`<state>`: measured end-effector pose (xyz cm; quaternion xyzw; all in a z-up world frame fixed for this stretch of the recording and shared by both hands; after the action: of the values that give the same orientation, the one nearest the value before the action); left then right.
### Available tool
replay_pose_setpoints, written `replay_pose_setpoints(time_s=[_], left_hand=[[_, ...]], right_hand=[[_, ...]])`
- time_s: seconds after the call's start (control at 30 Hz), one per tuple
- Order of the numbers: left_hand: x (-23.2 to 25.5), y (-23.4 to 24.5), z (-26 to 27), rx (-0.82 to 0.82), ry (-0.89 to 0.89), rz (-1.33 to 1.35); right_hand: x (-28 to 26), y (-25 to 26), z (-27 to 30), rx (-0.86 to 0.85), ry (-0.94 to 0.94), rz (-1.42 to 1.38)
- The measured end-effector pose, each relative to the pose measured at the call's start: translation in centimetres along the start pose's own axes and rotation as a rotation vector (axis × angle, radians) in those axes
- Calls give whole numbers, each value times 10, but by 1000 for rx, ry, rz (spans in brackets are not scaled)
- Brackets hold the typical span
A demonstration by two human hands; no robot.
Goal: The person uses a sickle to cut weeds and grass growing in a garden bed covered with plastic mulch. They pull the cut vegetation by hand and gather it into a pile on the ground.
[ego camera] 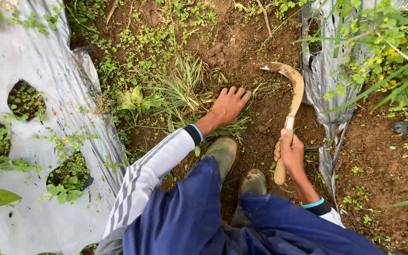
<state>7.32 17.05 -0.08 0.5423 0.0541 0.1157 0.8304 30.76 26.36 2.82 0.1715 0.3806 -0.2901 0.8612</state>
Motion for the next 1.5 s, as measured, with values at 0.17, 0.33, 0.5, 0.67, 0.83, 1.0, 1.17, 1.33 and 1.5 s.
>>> replay_pose_setpoints(time_s=[0.17,0.33,0.5,0.67,0.83,1.0,1.17,1.33,1.5], left_hand=[[-20,-44,38,-4,-142,-110],[-36,-29,90,-158,-149,-169],[-18,30,91,-290,-35,-27],[1,52,81,-258,-14,-4],[12,4,42,-2,-105,-56],[36,-8,25,251,-248,-38],[22,17,19,56,-140,-11],[12,-18,16,5,-117,-10],[15,-32,21,338,-177,-28]], right_hand=[[-11,-8,10,-8,9,6],[-2,-11,15,5,23,-19],[55,-1,25,-199,-18,194],[23,-2,6,-5,70,88],[29,6,17,-132,-27,147],[20,0,9,-28,29,100],[46,8,36,-180,-107,181],[26,9,50,-133,-124,136],[28,31,47,83,9,218]])
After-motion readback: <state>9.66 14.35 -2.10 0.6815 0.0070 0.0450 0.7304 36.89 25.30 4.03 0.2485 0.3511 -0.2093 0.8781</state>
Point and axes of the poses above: each hand's wrist, its own z-axis away from the middle knuckle, its own y-axis out of the back of the hand, x = y × z, the point moved 5 cm from there along -z, towards the middle knuckle
